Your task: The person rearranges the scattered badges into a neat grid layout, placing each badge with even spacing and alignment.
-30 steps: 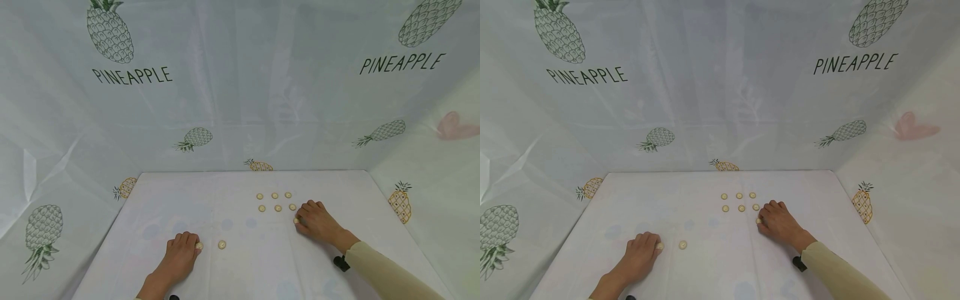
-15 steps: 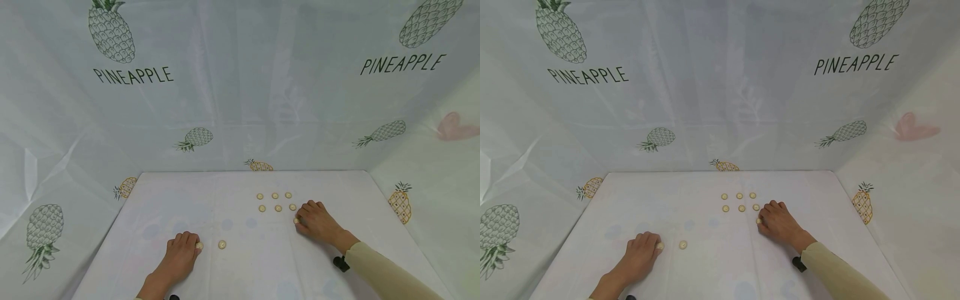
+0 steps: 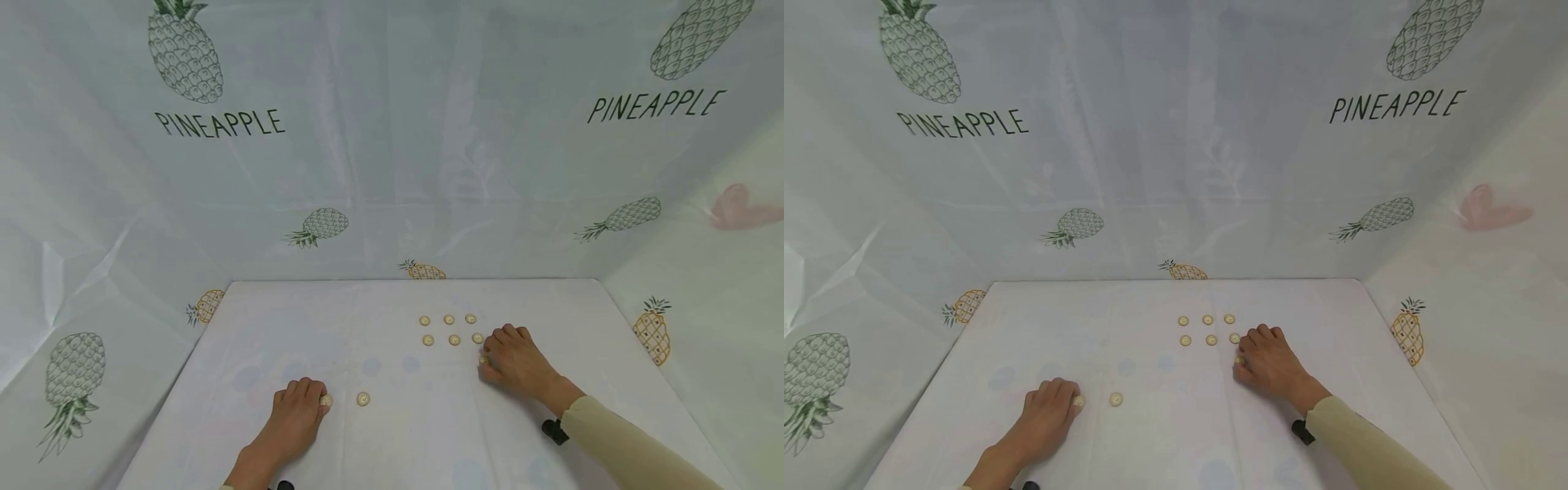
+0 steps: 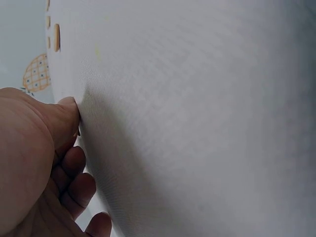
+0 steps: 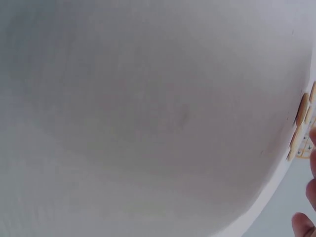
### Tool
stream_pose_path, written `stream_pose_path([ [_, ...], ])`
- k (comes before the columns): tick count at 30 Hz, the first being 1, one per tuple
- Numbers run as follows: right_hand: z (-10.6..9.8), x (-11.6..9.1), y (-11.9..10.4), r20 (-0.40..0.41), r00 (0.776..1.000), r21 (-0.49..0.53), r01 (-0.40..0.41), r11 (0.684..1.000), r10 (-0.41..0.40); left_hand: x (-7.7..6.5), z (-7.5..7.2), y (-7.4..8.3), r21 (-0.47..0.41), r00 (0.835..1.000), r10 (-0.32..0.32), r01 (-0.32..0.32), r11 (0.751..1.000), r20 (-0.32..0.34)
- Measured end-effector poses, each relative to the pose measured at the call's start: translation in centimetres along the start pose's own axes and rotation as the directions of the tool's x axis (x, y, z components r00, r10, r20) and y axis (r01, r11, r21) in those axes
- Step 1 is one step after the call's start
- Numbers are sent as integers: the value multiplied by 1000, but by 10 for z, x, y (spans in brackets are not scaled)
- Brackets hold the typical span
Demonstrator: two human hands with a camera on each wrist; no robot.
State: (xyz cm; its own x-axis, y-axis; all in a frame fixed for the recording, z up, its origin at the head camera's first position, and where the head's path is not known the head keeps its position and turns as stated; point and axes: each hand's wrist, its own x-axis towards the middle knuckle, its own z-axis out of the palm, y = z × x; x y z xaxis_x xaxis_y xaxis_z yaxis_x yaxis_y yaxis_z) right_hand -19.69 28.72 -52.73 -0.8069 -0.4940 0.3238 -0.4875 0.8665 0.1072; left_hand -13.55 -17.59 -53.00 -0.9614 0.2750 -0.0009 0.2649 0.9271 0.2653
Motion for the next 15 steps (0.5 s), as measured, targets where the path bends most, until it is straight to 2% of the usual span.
stream_pose_path([
  [4,0,0,-3,-30,999,-30,-15,999,14,1,3,2,4,1000,6,-6,1000,-4],
  [8,1,6,-14,-79,997,-16,-15,1000,14,1,5,1,23,1000,11,-10,1000,-13],
  [15,-4,35,-56,-69,998,46,-5,999,8,1,4,-4,36,1000,11,-10,999,-20],
])
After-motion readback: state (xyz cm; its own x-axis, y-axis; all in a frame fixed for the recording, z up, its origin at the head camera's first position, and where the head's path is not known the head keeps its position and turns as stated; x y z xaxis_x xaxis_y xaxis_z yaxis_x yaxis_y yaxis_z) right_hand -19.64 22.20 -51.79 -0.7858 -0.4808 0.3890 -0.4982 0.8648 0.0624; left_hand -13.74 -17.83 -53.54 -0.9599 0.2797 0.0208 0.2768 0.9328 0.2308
